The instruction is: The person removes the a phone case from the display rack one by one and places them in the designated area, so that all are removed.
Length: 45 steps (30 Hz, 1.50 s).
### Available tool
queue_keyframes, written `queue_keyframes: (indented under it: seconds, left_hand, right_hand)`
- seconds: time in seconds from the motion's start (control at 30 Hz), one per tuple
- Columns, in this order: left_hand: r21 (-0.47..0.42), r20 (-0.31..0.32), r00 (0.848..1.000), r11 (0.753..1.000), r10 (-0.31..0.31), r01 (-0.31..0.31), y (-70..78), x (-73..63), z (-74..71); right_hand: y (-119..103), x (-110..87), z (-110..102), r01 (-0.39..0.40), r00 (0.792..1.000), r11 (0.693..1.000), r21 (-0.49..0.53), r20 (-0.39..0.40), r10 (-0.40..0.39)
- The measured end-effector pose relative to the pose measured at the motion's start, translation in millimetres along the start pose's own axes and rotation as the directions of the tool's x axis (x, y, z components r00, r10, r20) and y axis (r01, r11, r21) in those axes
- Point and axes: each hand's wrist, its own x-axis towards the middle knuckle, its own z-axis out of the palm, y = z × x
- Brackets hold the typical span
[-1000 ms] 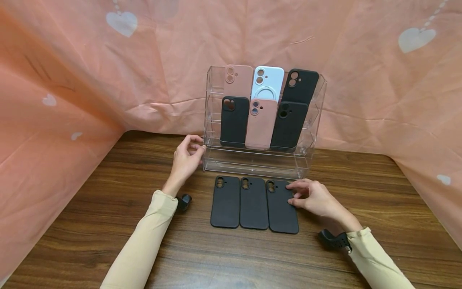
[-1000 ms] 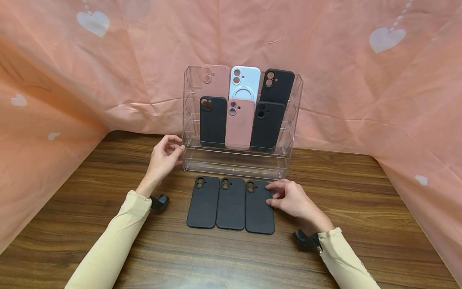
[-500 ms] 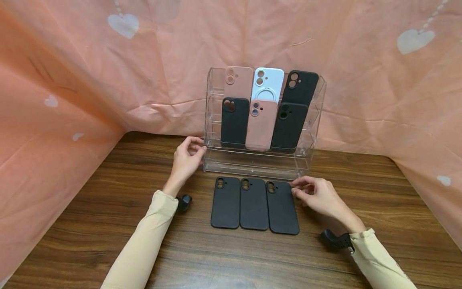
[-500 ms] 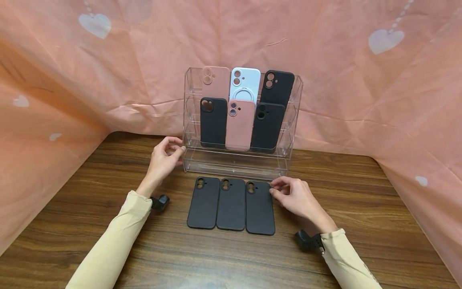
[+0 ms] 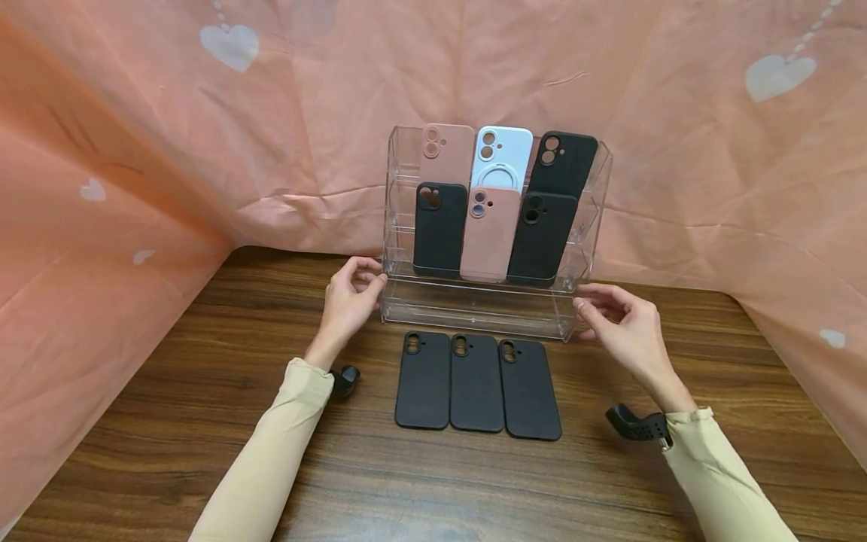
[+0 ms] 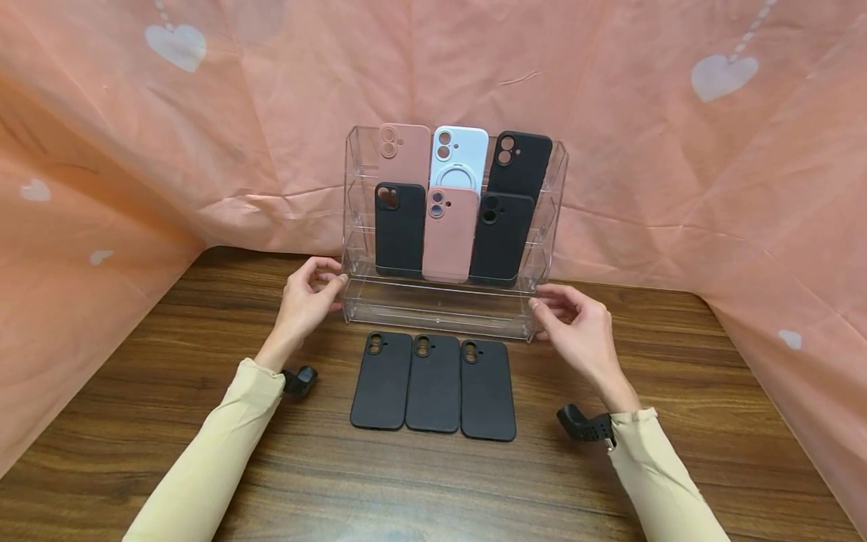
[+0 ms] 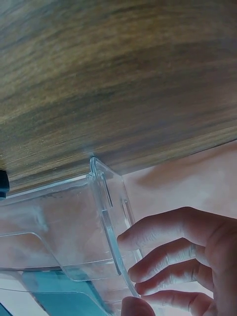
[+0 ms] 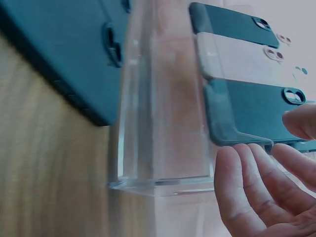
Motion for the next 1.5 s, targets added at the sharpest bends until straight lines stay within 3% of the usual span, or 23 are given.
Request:
queue_keyframes:
  seconds: [0.27, 0.5, 0.7, 0.87, 0.97, 1.2, 1.5]
  left_hand:
    - [-0.004, 0.001, 1.000, 1.000, -0.007, 0.007, 0.4, -0.1, 0.0]
    - [-0.011, 0.002, 1.000, 1.000, -0.009, 0.009, 0.5, -0.2, 0.3]
    - [-0.008, -0.002, 1.000, 1.000, -0.008, 0.008, 0.2, 0.0, 0.8]
    - [-0.004, 0.000, 1.000, 1.000, -0.011, 0.011, 0.0, 0.0, 0.6]
    - [-0.007, 0.002, 1.000, 1.000, -0.015, 0.015, 0.0, -0.2, 0.6]
    - [-0.003, 0.000, 1.000, 1.000, -0.008, 0.008, 0.5, -1.5, 1.2]
    - [-0.003, -0.010, 1.000, 1.000, -0.001, 0.001, 0.8, -2.0, 2.2]
  right_hand:
    - [-10, 23.7, 5, 0.040, 0.997, 0.993, 0.110, -0.075, -0.032]
    - [-19, 40.7, 11, 0.099, 0.989, 0.969, 0.226, -0.128, -0.071]
    - [-28, 51.4, 17, 0.106, 0.977, 0.970, 0.220, -0.203, -0.060]
    - [-33, 60.6, 21, 0.068, 0.968, 0.971, 0.229, -0.250, -0.008]
    - [-38, 64.7, 24, 0.033, 0.965, 0.980, 0.195, -0.262, 0.020]
    - [-44, 70.0, 28, -0.046, 0.969, 0.999, 0.002, -0.242, 0.045]
    - [-43, 71.5, 29, -0.038, 0.968, 0.999, -0.037, -0.251, 0.028]
